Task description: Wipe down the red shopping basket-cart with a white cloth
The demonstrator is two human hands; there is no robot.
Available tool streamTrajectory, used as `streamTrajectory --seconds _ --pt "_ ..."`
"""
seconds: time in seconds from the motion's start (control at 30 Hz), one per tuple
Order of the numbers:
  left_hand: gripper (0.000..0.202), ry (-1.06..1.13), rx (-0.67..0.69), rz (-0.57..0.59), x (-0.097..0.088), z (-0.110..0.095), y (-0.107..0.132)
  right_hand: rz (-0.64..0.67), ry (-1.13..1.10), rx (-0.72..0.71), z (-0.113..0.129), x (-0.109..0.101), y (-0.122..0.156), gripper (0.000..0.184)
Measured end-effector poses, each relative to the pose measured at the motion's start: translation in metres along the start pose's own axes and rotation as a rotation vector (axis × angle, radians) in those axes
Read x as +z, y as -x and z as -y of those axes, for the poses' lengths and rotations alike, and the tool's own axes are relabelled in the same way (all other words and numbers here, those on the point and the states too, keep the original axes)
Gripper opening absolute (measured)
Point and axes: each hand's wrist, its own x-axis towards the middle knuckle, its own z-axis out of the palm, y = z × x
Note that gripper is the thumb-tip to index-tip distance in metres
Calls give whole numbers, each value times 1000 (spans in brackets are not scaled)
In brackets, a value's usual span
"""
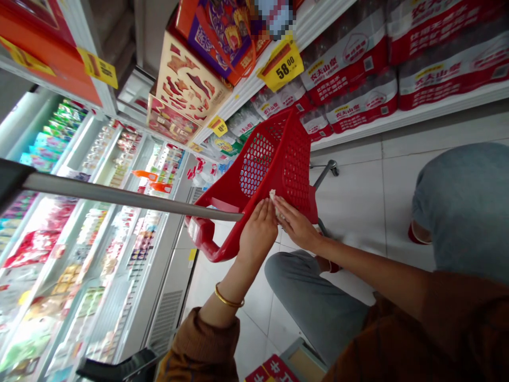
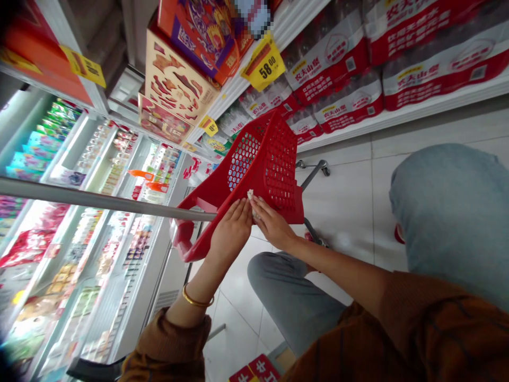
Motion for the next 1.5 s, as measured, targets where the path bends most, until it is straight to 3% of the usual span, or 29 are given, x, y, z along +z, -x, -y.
streamTrajectory --seconds 0.1,0.27,0.47,0.97,1.07,1.2,1.33,1.5 --pt "46 -3 -50 24 2 -4 -3 -62 24 -81 3 10 -2 60" --pt "46 0 -18 41 4 -4 -1 -89 37 -110 -9 21 4 64" --pt "46 11 -15 24 8 -6 3 -115 34 -86 -29 23 18 62" --pt "43 61 -73 -57 38 -30 -15 -127 31 38 -78 18 58 51" --pt "43 96 -88 -67 46 -35 -18 -135 11 78 -75 13 58 47" --pt "45 99 -128 -165 59 -43 -18 -237 -51 209 -51 9 45 43" --pt "49 138 -213 -261 69 -50 -16 -209 -85 152 -34 12 31 47" --pt "47 141 -257 -276 80 -61 -17 -142 -64 63 -51 20 38 54"
